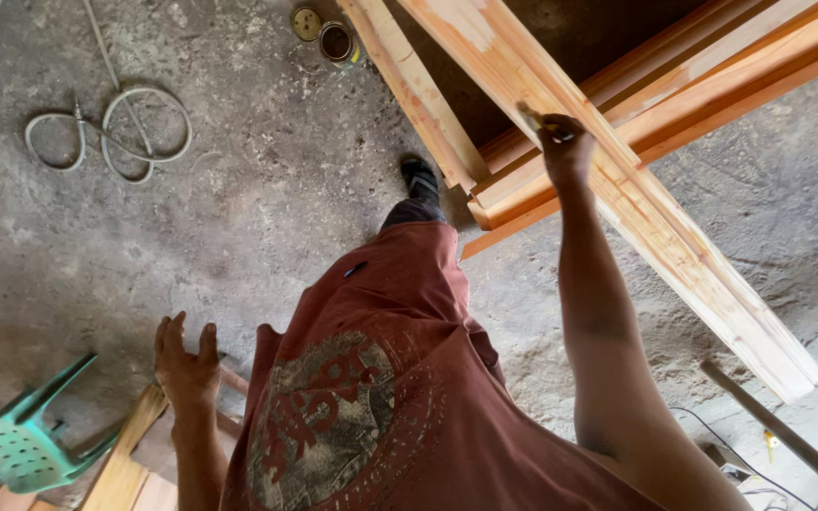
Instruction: The person applies a dark liquid finish to a wooden frame using a paintbrush. They hold the can in one hand and brush the wood in the other, moving along the frame to cover different sections. The person briefly sets the can down to reposition the frame before continuing to apply the finish.
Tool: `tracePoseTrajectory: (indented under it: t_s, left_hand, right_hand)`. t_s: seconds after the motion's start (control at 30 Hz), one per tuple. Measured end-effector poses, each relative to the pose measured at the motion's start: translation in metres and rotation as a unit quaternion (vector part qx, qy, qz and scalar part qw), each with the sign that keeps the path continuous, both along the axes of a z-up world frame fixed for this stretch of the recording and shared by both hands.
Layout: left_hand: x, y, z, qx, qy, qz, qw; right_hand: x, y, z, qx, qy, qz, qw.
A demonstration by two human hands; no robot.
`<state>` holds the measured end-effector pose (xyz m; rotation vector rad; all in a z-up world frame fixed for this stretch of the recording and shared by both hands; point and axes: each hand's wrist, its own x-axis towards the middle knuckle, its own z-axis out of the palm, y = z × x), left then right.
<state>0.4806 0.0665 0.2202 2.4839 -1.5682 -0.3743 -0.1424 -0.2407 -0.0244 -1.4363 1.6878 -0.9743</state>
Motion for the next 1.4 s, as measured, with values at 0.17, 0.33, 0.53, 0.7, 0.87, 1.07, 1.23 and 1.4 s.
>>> tracePoseTrajectory:
  t_s: [0.17,0.33,0.53,0.7,0.87,1.07,1.23,1.4]
  left_hand:
    - [-0.011,-0.078,0.027,0.04,-0.046,-0.09,0.994]
    - [-0.019,-0.129,0.047,-0.013,-0.024,-0.117,0.993]
    - [-0.024,-0.165,0.054,-0.015,0.007,-0.117,0.993]
    - [-0.03,-0.182,0.049,0.007,0.004,-0.18,0.984]
    - [-0.055,-0.204,0.048,0.012,0.007,-0.221,0.975]
    - [-0.12,-0.249,0.05,0.063,0.069,-0.276,0.956]
    - [-0.161,-0.269,0.048,0.088,0.067,-0.322,0.94]
    - [-0.193,-0.285,0.036,0.061,0.087,-0.37,0.923]
  right_hand:
    - [-0.02,0.006,-0.055,0.039,0.061,-0.026,0.997]
    - [-0.105,0.084,-0.031,0.127,0.104,-0.101,0.981]
    - [-0.028,0.042,-0.031,0.072,0.038,-0.088,0.993]
    - [-0.029,0.077,-0.045,0.079,0.104,-0.162,0.978]
    - [-0.111,0.183,-0.024,0.175,0.121,-0.345,0.914]
    - [-0.048,0.133,-0.033,0.023,0.187,-0.356,0.915]
    - [0.054,0.053,-0.054,-0.011,0.219,-0.17,0.961]
    - [0.009,0.054,-0.056,0.01,0.072,-0.245,0.967]
